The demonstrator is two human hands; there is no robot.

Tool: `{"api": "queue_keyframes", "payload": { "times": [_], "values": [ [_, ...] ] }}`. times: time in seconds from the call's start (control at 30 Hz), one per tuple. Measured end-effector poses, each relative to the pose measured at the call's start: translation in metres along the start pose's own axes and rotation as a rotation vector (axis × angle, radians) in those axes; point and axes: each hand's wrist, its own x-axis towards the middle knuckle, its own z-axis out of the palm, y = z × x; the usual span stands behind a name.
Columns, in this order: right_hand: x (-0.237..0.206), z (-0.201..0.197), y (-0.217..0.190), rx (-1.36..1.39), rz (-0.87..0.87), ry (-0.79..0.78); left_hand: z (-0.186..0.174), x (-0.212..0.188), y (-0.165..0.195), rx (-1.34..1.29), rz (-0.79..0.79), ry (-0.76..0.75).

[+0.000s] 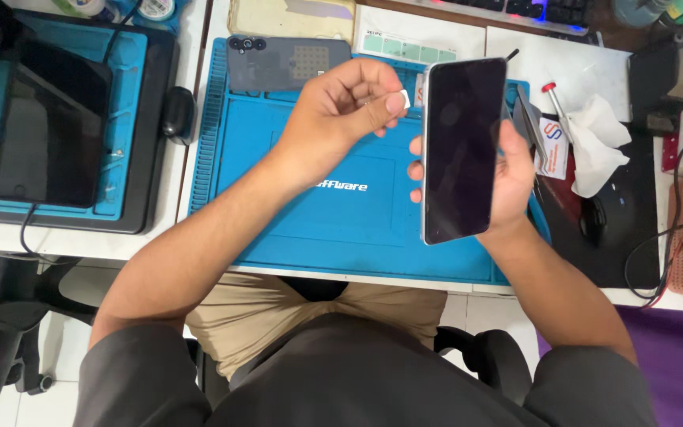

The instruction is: The person disassembles a smartphone on a blue anti-static mat, removes the SIM tray, and uses a screwdriver to unscrew and reattach internal components. They briefly power on the device to test the screen before continuing the repair.

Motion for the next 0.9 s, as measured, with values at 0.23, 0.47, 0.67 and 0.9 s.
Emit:
{"api": "queue_keyframes", "payload": {
  "times": [0.23,0.47,0.67,0.9],
  "values": [
    [0.003,0.004,0.008,-0.007,0.082,-0.007,0.001,-0.002,0.0,-0.01,-0.02,0.033],
    [0.004,0.008,0.008,-0.075,0.05,-0.054,0.001,-0.004,-0.006,0.043,0.004,0.066],
    [0.008,0.006,0.008,0.014,0.096,-0.164,-0.006,0.0,0.002,0.263,-0.071,0.165],
    [0.013,0.002,0.012,-0.119,0.091,-0.167,-0.01,0.003,0.001,0.277,-0.134,0.209]
  ]
}}
